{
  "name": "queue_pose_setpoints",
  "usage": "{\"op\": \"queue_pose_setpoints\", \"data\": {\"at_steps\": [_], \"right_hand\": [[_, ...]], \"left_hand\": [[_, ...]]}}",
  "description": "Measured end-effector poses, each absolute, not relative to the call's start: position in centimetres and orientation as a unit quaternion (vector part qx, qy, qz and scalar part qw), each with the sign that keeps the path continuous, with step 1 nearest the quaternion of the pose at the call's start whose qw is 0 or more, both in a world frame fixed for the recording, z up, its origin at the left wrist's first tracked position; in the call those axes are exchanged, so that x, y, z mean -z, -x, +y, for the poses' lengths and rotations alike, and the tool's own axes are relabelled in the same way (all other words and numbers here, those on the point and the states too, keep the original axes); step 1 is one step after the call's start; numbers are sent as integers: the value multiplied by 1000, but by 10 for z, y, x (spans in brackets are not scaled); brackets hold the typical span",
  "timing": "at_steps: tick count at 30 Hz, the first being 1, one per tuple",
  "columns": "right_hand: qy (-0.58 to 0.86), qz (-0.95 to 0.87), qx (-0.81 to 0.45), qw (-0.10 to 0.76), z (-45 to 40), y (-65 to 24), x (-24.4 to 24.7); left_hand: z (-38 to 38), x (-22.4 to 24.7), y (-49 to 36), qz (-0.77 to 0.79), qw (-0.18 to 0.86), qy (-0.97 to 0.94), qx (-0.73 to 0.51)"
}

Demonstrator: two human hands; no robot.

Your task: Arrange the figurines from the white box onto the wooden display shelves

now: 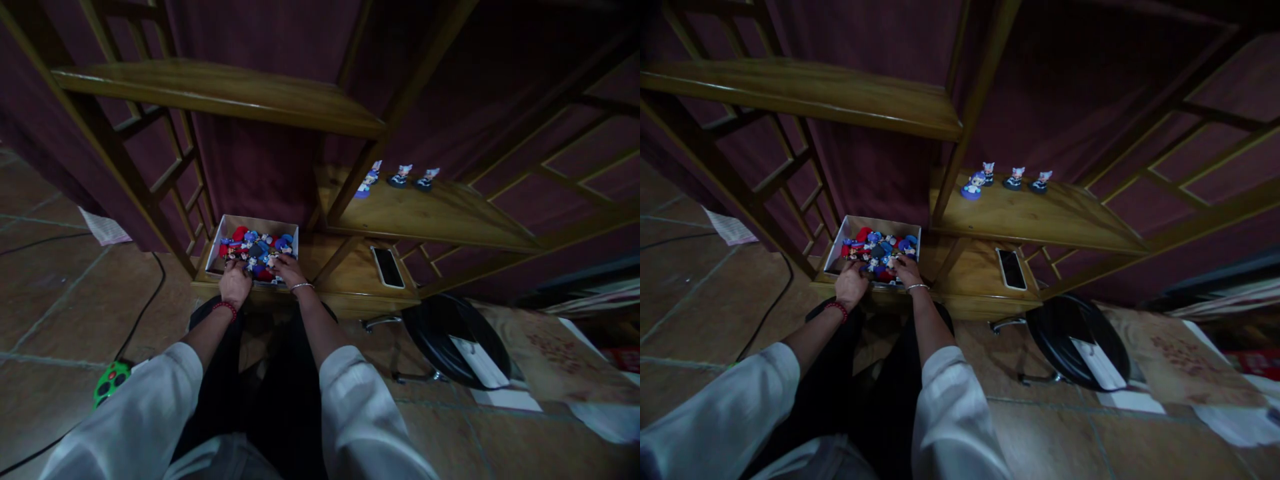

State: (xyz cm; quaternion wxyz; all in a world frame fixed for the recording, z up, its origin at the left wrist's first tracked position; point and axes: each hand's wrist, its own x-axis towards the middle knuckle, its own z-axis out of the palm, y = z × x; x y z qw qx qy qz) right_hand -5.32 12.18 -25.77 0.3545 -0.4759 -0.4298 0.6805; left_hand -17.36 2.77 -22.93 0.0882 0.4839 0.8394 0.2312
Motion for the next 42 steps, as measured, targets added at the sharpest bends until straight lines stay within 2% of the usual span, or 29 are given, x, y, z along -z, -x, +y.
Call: {"op": "queue_pose_setpoints", "data": {"at_steps": [7,17,25,35,42], "right_hand": [[468,-433,-686,351,118,48,248],[469,-568,-575,356,115,38,247],[487,-603,-533,340,117,28,246],[502,-582,-545,335,119,27,244],[507,-579,-549,327,121,29,245]], "left_hand": [[30,237,158,806,50,-545,-227],[50,237,160,743,-33,-638,-198],[92,229,158,687,-39,-703,-180],[117,234,165,700,-29,-709,-80],[123,237,164,729,-44,-679,-71]]}}
